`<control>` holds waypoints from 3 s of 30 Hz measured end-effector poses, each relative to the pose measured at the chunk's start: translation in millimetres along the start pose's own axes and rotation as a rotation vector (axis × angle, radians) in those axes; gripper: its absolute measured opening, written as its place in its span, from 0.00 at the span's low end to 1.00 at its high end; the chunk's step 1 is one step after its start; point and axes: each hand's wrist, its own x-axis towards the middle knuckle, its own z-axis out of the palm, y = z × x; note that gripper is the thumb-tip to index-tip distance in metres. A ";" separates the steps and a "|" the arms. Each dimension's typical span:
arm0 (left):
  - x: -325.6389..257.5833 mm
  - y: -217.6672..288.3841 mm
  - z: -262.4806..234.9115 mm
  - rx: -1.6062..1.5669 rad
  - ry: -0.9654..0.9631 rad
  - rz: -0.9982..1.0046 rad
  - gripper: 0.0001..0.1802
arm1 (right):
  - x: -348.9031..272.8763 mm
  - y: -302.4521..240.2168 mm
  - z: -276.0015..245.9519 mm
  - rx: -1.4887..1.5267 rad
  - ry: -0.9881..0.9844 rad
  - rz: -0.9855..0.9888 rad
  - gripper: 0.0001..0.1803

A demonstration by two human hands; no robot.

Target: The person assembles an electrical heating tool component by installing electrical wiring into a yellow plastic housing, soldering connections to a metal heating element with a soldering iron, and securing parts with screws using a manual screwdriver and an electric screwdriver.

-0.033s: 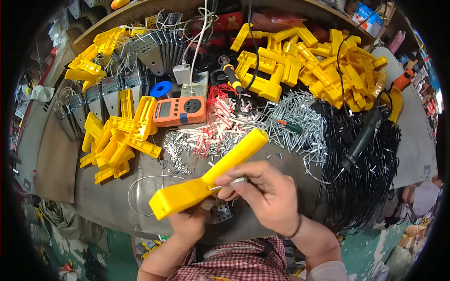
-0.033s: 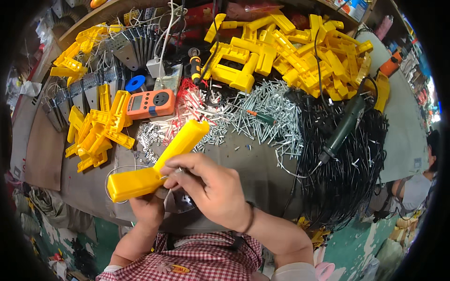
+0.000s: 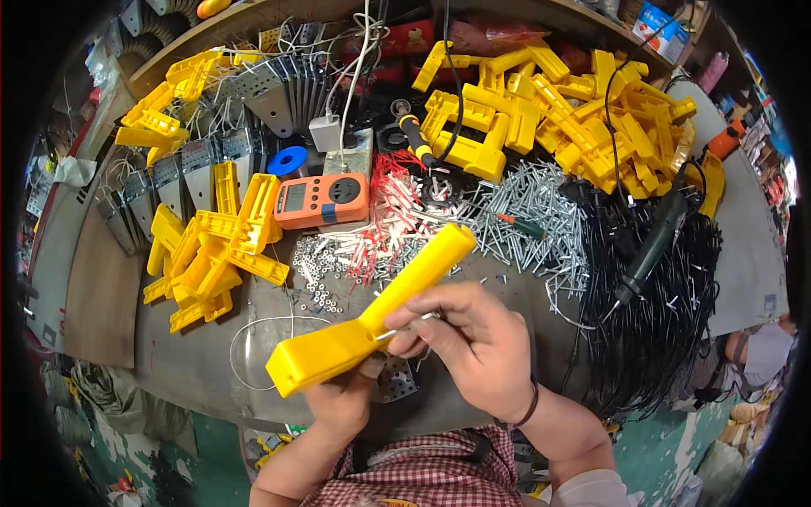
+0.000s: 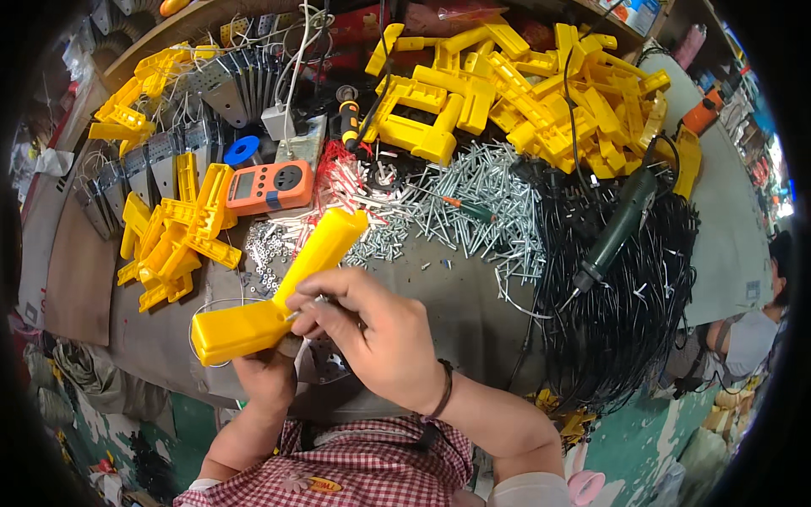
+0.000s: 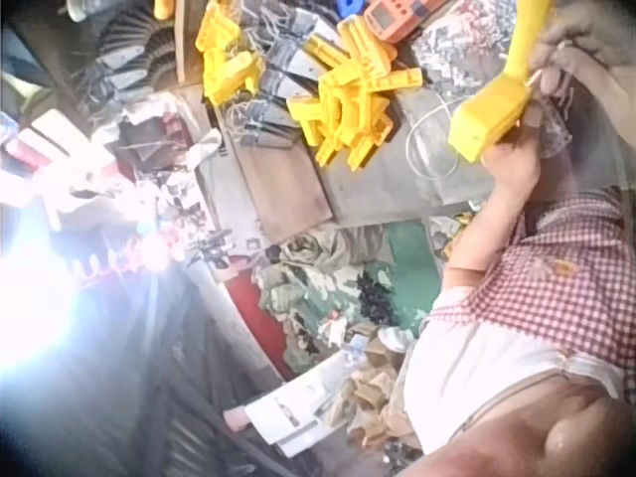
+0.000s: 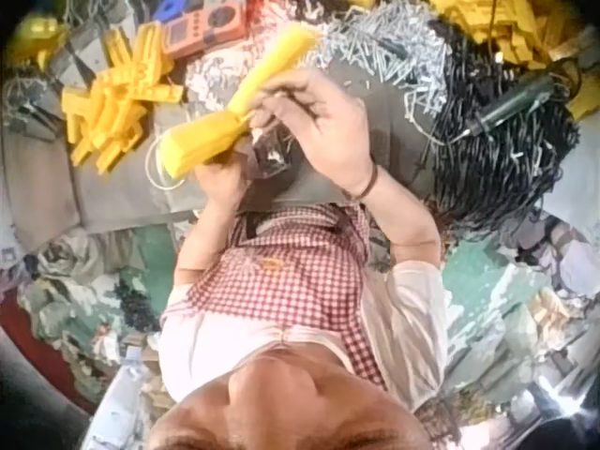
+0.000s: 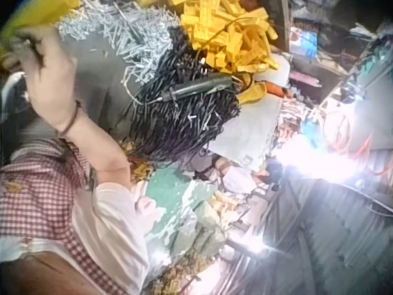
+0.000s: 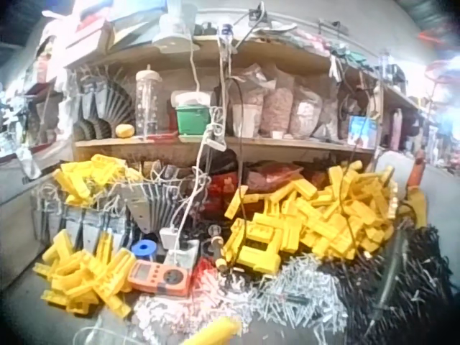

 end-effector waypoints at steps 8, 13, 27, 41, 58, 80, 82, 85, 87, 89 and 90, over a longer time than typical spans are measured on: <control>-1.9 -7.2 9.9 0.078 0.146 0.154 0.14 | 5.4 5.1 7.5 0.026 0.089 0.031 0.09; 3.1 -6.1 -0.7 0.456 -0.068 0.336 0.16 | -0.6 11.2 18.2 -0.139 0.229 -0.086 0.09; 15.9 28.2 -7.6 -0.142 -0.257 -0.419 0.38 | -3.1 -27.0 -35.0 -1.353 -0.514 -0.503 0.22; 12.3 -2.5 0.3 0.936 -0.672 0.155 0.39 | -43.5 17.8 -89.1 -1.379 -0.449 -0.138 0.20; 2.7 -8.6 10.3 1.031 -0.542 0.150 0.37 | -20.9 22.9 -88.8 -0.998 -0.516 -0.223 0.21; 5.0 -3.2 4.1 1.059 -0.791 0.264 0.41 | -56.3 -11.3 -133.9 0.469 0.702 -0.009 0.22; 5.0 1.4 3.1 1.061 -0.794 0.255 0.41 | -66.4 9.8 -133.7 0.586 0.713 0.073 0.19; 4.6 -2.3 5.4 1.042 -0.815 0.242 0.41 | -80.5 15.0 -127.0 0.770 0.738 -0.012 0.18; 4.6 -1.6 7.0 1.046 -0.779 0.245 0.40 | -79.1 10.1 -119.4 0.754 0.809 -0.006 0.19; 5.7 -1.0 8.1 1.045 -0.787 0.237 0.40 | -80.1 9.2 -119.2 0.731 0.769 -0.014 0.19; 5.9 -0.8 9.0 1.045 -0.784 0.236 0.40 | -79.7 8.8 -119.4 0.732 0.773 -0.011 0.19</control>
